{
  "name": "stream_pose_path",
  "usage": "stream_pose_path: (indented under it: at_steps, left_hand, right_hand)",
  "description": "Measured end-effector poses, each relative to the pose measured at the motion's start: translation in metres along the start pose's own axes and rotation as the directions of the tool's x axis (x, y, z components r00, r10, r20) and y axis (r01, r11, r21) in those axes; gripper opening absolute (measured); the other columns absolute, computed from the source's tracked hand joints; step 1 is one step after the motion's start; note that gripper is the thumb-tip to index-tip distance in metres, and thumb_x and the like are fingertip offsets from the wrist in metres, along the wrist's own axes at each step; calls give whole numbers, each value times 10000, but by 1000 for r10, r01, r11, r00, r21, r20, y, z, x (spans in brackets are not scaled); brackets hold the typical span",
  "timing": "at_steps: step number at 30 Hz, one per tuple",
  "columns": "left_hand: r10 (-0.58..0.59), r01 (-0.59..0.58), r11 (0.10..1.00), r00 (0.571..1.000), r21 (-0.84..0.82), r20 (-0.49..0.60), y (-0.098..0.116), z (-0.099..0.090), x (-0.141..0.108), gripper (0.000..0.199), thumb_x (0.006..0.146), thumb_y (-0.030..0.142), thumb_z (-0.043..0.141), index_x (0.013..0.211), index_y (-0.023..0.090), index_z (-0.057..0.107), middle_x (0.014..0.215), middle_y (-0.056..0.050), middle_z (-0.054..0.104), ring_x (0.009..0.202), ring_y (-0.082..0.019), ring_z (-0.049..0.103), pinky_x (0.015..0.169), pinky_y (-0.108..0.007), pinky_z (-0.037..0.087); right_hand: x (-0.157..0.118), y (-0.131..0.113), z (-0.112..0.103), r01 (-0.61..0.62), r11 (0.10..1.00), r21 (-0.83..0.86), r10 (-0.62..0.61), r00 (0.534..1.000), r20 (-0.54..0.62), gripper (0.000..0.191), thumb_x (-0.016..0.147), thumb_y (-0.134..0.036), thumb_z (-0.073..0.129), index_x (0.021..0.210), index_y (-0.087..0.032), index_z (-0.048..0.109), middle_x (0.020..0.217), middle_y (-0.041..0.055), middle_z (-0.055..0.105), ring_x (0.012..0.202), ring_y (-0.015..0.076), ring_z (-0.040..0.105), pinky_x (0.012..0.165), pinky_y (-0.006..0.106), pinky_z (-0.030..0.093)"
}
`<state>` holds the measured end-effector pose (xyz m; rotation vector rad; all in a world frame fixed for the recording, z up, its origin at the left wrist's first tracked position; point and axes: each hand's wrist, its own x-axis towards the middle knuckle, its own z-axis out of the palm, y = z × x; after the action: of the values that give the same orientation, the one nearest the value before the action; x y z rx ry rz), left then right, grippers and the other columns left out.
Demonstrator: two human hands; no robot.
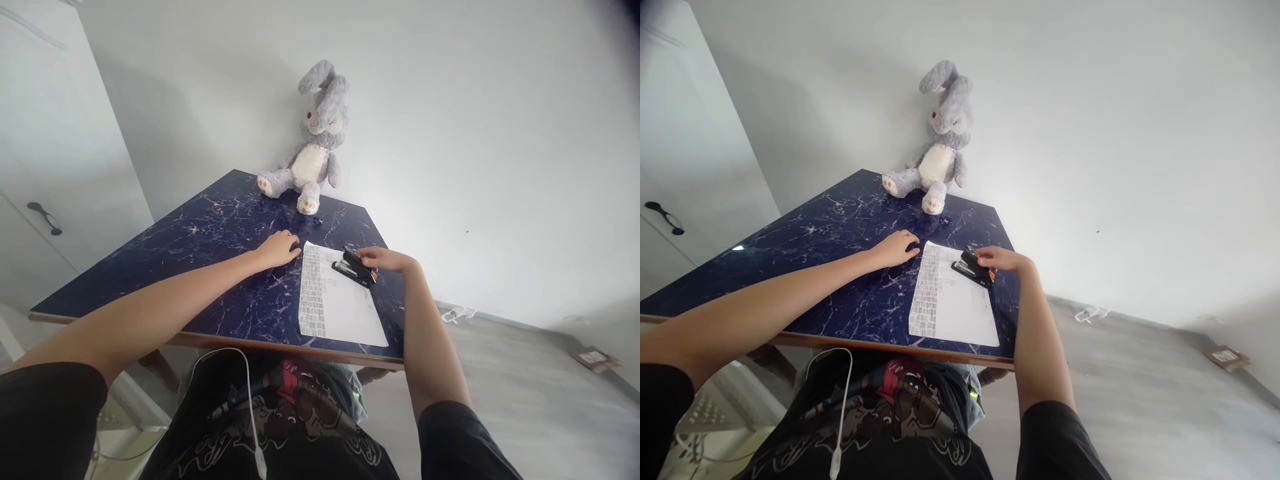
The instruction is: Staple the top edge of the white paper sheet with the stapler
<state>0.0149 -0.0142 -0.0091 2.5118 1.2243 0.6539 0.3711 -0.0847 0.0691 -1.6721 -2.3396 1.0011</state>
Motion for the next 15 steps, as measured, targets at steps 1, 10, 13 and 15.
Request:
stream_pose_path:
  at_steps: [1,10,13,15]
  left_hand:
    - [14,-14,1000,1000,-1,-10,1,0,0,372,963,387,612,1237,172,741,1321,-182,666,1240,-368,621,1130,-472,447]
    - [248,-240,958,968,-158,35,13,-5,-4,352,977,335,553,1224,199,763,1357,-134,682,1257,-300,634,1168,-420,435]
    - [310,-274,942,931,-192,191,21,-4,-11,455,988,419,567,1396,262,693,1583,-95,548,1482,-300,471,1260,-429,314]
    - [297,-250,952,900,-179,321,26,-3,-15,522,990,479,570,1490,338,617,1686,-27,426,1599,-300,297,1306,-479,198]
  right_hand:
    - [-2,0,-1,-3,1000,8,4,996,-89,596,890,-767,536,992,-207,712,907,107,716,765,217,644,695,360,520]
    - [-1,4,-2,11,1000,-21,-15,984,-175,522,875,-666,661,1124,-211,726,1087,135,729,926,239,665,813,365,558]
    - [16,15,3,68,995,69,-32,901,-432,555,1020,-631,392,1108,-186,711,1152,158,708,1019,258,661,838,359,553]
    - [32,25,11,4,1000,-16,-12,831,-556,495,1024,-556,422,1130,-176,720,1179,162,696,1039,268,652,885,372,540]
